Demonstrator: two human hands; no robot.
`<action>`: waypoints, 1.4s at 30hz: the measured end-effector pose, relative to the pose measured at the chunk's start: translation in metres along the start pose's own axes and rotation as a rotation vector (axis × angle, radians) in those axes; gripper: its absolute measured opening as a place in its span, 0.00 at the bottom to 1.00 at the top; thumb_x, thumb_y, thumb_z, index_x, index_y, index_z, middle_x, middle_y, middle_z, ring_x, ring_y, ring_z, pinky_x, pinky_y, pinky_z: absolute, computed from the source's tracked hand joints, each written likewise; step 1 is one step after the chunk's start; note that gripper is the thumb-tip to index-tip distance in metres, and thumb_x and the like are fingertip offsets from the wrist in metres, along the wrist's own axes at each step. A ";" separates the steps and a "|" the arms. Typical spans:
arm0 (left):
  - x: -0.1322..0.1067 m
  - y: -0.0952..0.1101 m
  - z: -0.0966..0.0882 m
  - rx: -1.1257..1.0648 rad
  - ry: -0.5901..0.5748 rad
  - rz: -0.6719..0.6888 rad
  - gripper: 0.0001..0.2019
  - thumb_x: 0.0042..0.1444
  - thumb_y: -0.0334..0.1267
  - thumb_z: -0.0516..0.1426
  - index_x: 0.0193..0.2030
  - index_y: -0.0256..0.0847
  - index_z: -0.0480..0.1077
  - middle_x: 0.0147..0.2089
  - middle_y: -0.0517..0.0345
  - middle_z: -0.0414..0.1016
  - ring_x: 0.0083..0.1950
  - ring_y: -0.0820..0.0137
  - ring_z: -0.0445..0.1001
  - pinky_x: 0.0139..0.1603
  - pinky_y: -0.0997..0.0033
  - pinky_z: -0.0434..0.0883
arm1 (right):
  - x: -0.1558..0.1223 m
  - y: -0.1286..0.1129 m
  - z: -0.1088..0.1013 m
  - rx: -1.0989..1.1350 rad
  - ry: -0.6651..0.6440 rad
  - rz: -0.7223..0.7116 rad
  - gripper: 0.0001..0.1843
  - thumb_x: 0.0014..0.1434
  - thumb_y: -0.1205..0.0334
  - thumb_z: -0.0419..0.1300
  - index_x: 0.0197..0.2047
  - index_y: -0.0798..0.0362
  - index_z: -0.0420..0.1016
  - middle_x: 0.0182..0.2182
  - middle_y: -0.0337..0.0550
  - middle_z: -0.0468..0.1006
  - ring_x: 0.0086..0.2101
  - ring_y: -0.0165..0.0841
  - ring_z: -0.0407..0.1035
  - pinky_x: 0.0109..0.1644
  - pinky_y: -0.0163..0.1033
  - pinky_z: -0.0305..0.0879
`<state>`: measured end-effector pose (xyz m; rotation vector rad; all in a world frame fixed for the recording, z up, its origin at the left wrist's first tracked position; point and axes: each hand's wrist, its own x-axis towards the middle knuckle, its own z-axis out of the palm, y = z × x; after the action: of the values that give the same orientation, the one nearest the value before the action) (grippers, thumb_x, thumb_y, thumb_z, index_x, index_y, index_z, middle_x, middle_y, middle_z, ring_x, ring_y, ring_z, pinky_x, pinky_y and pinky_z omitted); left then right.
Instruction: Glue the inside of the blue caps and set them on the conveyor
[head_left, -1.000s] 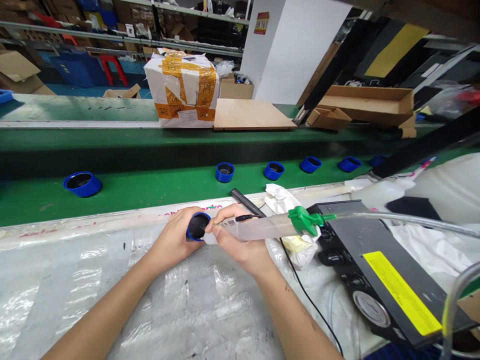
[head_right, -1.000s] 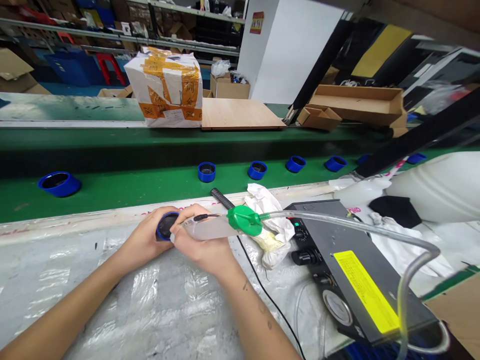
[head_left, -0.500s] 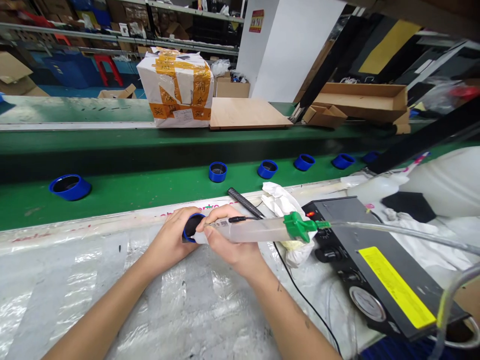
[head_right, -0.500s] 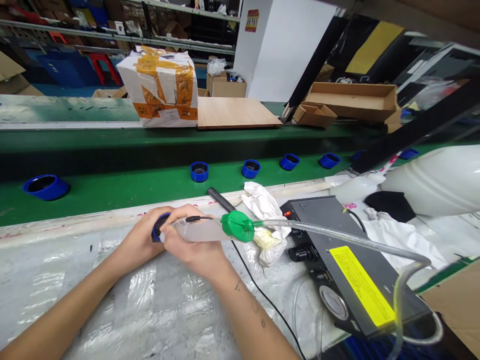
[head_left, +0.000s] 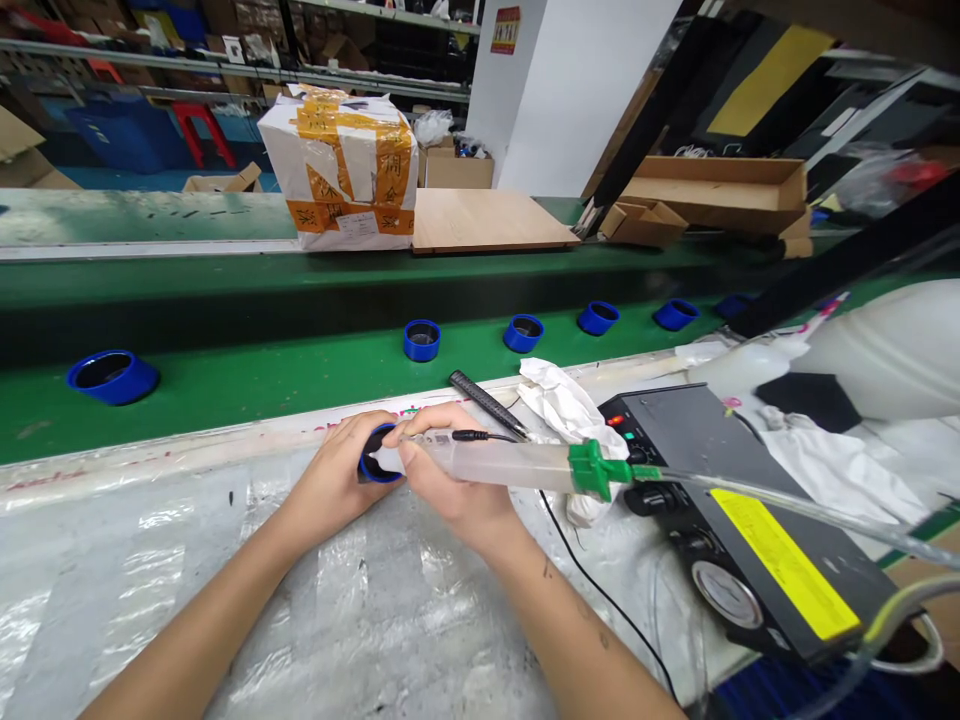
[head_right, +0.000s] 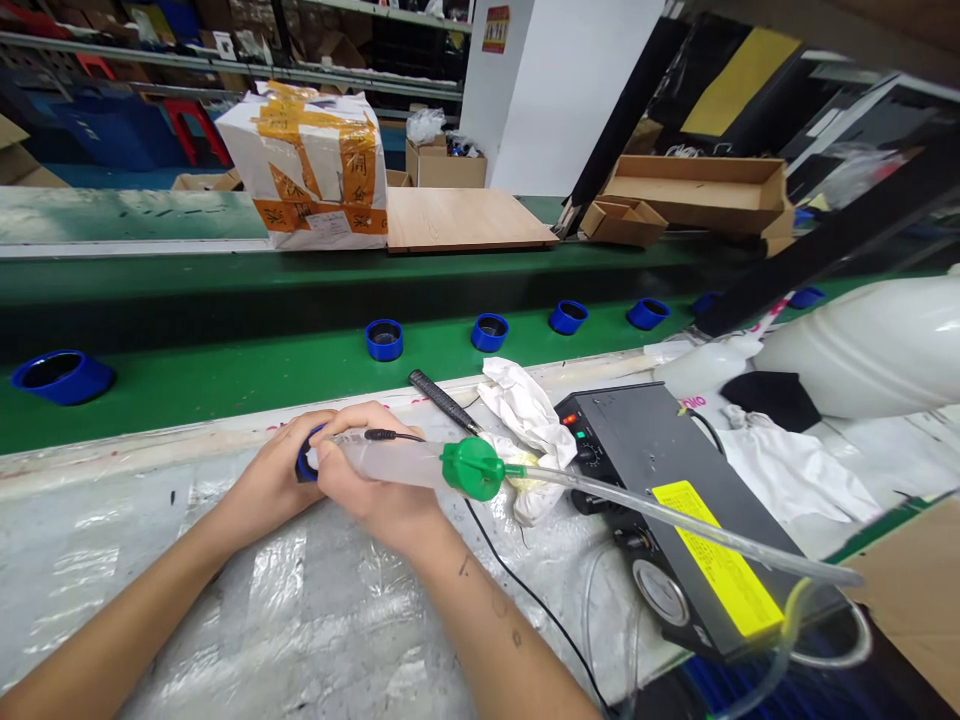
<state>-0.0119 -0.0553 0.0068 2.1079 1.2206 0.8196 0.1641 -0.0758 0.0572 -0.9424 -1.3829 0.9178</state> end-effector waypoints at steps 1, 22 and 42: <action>0.000 0.000 0.000 0.002 -0.001 0.000 0.22 0.59 0.40 0.63 0.59 0.45 0.66 0.58 0.51 0.76 0.59 0.53 0.74 0.60 0.52 0.69 | 0.000 0.000 0.000 0.008 0.002 0.001 0.02 0.56 0.63 0.64 0.35 0.48 0.76 0.34 0.41 0.84 0.37 0.36 0.80 0.45 0.42 0.76; 0.000 -0.005 0.002 0.020 0.031 0.030 0.23 0.59 0.45 0.64 0.59 0.47 0.66 0.59 0.52 0.76 0.59 0.53 0.76 0.60 0.50 0.70 | 0.003 0.005 -0.005 0.021 0.091 -0.009 0.03 0.57 0.65 0.64 0.36 0.48 0.76 0.34 0.40 0.83 0.37 0.36 0.79 0.46 0.43 0.75; 0.000 -0.005 0.003 0.065 0.023 0.002 0.22 0.60 0.45 0.64 0.59 0.47 0.65 0.59 0.52 0.77 0.59 0.54 0.75 0.61 0.53 0.69 | 0.008 0.005 -0.014 -0.032 0.159 0.048 0.03 0.57 0.61 0.65 0.33 0.48 0.75 0.33 0.42 0.83 0.34 0.37 0.77 0.38 0.41 0.73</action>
<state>-0.0126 -0.0536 0.0012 2.1564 1.2734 0.8174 0.1785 -0.0662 0.0558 -1.0538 -1.2476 0.8407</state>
